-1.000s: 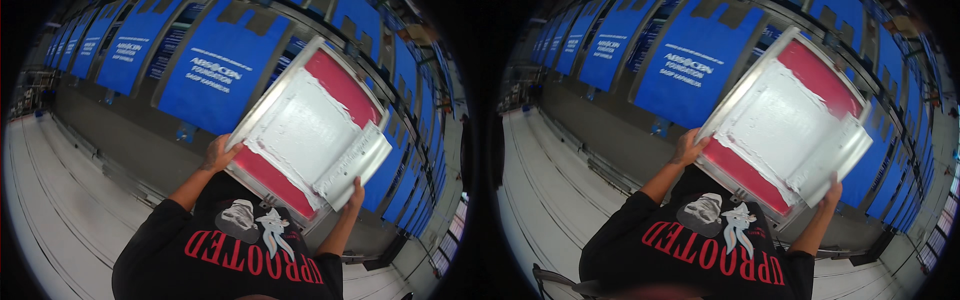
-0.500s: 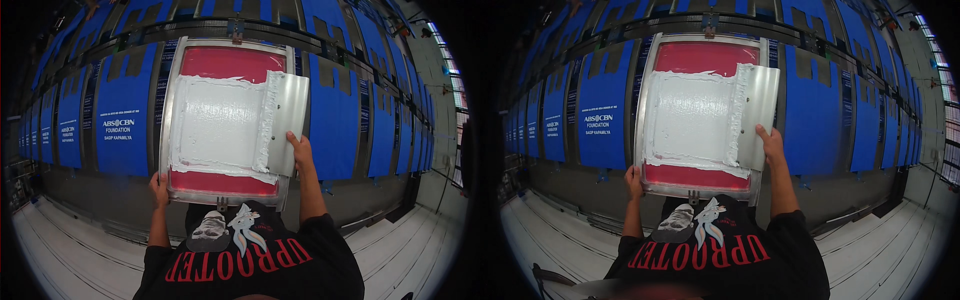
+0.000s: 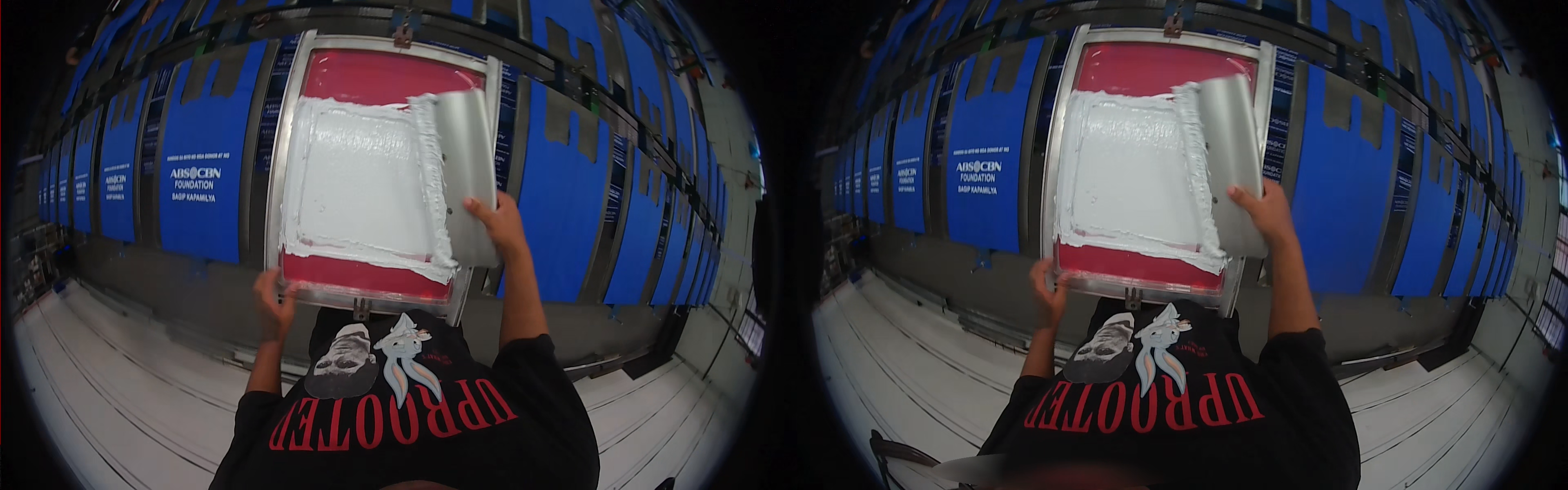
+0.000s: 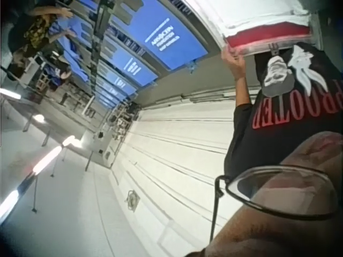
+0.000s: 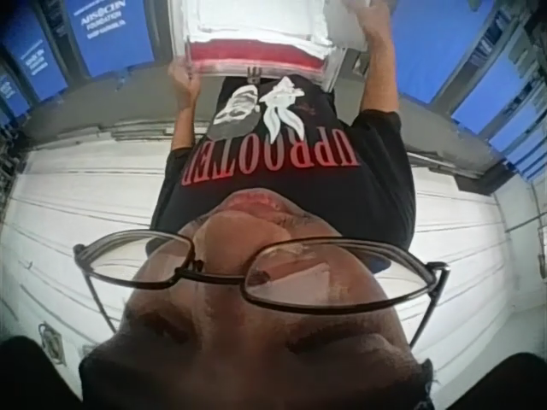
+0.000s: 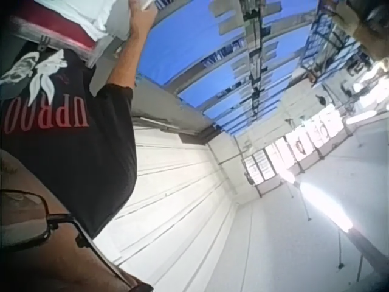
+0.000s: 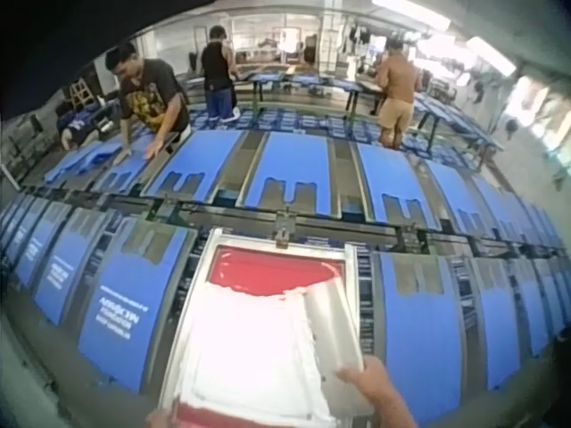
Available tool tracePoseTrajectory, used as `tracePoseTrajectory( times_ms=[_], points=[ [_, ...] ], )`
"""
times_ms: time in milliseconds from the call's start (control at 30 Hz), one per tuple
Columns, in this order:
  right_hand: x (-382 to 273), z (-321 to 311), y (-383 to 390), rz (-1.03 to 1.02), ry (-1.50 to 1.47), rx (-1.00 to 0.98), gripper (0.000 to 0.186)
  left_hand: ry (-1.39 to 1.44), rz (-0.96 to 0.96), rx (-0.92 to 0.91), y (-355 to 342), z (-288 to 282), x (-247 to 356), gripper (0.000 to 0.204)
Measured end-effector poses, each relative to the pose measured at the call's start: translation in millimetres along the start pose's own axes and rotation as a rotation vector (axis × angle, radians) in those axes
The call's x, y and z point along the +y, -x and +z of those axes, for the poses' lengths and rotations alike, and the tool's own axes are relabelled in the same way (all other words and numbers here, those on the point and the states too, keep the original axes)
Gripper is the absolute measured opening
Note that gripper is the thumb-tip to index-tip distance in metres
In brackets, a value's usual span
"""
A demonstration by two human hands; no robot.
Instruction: Using a squeegee to apply ink to a screen during screen printing.
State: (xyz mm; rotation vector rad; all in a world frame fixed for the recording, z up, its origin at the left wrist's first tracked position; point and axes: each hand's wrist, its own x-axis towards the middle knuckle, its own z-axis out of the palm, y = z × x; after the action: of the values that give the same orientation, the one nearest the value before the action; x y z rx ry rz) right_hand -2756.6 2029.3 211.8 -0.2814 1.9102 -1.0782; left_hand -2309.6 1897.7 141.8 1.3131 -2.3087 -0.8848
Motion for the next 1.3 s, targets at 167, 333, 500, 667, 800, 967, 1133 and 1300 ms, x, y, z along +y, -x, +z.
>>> tracePoseTrajectory(
  times_ms=[167,333,500,667,800,967,1133,1300],
  points=[
    [-82.0,45.3,-53.1,-0.309,0.855,-0.156,0.034,0.374,-0.182,-0.413,88.3,57.9,22.7,0.027],
    [-71.6,86.4,-80.7,-0.87,1.265,-0.009,0.026,0.573,-0.635,-0.448,86.8,71.1,57.0,0.024],
    [-12.2,93.8,-42.3,-0.969,1.276,-0.019,0.035,0.728,-0.763,-0.509,84.6,78.6,53.6,0.027],
    [-36.6,98.3,45.1,-0.616,1.143,-0.374,0.043,0.628,-0.751,-0.68,73.9,68.7,40.0,0.039],
    [-7.8,116.7,75.6,-0.522,1.183,-0.431,0.04,-0.003,0.241,-0.111,16.0,21.9,51.7,0.049],
    [9.0,118.6,84.2,-0.575,1.168,-0.227,0.039,-0.316,0.562,0.046,-97.2,-5.3,47.0,0.043],
    [66.5,68.9,100.0,-0.569,1.069,0.096,0.032,-0.445,0.502,-0.359,-90.3,6.3,18.5,0.031],
    [98.8,87.0,112.4,-0.561,1.069,0.305,0.03,-0.173,0.596,-0.145,-83.7,17.6,16.9,0.007]
  ],
)
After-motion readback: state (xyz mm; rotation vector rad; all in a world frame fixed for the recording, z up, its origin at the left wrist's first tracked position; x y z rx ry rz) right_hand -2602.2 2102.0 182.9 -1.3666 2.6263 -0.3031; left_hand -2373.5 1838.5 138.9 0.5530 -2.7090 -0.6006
